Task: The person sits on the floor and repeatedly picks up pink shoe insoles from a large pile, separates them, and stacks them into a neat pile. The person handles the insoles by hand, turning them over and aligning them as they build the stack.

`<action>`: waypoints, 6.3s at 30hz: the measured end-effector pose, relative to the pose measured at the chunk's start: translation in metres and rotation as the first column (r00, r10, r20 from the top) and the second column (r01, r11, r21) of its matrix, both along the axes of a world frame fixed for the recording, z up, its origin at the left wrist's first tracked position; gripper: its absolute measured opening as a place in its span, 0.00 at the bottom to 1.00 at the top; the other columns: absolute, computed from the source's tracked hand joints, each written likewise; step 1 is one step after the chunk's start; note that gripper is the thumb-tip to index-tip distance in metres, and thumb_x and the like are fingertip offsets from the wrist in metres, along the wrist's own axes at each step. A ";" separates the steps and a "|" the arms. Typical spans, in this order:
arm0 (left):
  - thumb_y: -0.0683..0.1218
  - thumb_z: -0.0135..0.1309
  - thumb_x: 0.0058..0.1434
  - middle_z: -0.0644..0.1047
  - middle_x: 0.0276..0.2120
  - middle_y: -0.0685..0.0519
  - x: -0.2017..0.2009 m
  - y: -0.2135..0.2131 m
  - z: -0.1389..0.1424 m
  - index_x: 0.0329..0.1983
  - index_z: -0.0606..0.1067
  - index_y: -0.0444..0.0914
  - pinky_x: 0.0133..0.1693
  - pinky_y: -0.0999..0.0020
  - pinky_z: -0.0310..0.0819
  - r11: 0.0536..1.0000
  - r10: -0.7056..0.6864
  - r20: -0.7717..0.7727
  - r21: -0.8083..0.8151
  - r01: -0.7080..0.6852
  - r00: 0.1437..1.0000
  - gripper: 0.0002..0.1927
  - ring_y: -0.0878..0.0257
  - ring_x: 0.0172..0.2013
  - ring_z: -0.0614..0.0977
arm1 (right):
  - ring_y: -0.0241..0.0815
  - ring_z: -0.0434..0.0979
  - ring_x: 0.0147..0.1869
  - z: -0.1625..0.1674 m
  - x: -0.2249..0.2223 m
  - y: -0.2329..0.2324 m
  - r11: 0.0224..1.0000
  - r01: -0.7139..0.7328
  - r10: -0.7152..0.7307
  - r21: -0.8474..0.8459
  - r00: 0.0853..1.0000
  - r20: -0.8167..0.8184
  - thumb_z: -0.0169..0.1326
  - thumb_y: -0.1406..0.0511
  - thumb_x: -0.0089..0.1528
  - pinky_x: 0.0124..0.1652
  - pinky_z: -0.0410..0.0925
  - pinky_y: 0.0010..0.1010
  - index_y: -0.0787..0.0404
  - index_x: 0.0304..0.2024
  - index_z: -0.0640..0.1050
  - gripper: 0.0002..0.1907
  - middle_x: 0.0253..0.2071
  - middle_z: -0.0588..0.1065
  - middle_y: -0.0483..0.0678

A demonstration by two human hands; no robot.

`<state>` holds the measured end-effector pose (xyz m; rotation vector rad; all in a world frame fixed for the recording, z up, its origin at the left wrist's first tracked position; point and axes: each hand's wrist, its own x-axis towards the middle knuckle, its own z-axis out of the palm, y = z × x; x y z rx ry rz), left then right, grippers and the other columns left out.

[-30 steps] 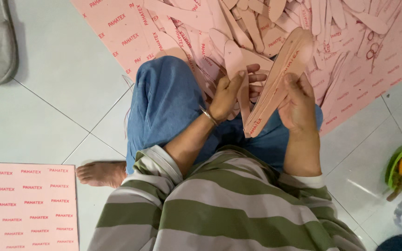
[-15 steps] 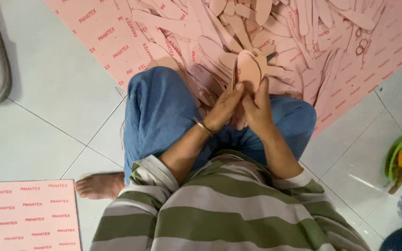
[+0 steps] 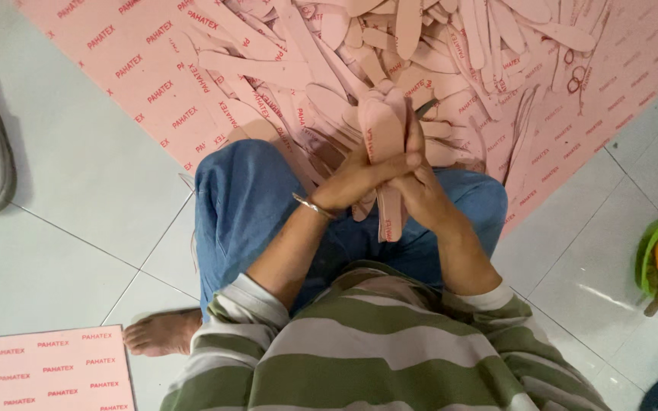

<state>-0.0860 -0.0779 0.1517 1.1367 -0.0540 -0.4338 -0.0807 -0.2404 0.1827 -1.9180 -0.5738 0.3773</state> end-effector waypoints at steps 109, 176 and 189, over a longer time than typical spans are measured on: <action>0.39 0.49 0.61 0.68 0.26 0.53 0.093 0.089 -0.058 0.53 0.71 0.34 0.30 0.64 0.68 0.485 0.664 -0.560 -0.182 -0.856 0.495 0.16 0.64 0.22 0.66 | 0.51 0.78 0.57 -0.139 0.183 -0.045 0.780 0.272 -0.321 -0.564 0.947 0.013 0.63 0.53 0.64 0.56 0.70 0.40 0.63 0.59 0.73 0.29 0.57 0.72 0.56; 0.41 0.64 0.61 0.79 0.36 0.57 0.090 0.054 -0.033 0.58 0.74 0.36 0.34 0.76 0.75 0.945 0.312 -0.142 -0.060 -0.323 0.939 0.22 0.71 0.35 0.80 | 0.51 0.59 0.79 -0.043 0.148 0.009 0.987 0.150 -0.157 0.055 0.863 0.480 0.70 0.76 0.59 0.76 0.55 0.41 0.59 0.22 0.75 0.18 0.70 0.70 0.50; 0.39 0.55 0.58 0.81 0.29 0.51 0.098 0.061 -0.058 0.52 0.74 0.32 0.23 0.72 0.67 0.749 0.600 -0.386 -0.036 -0.662 0.700 0.18 0.70 0.18 0.69 | 0.52 0.62 0.78 -0.090 0.162 0.008 0.986 0.153 -0.165 0.060 0.926 0.340 0.59 0.83 0.59 0.70 0.63 0.39 0.62 0.28 0.77 0.13 0.70 0.68 0.49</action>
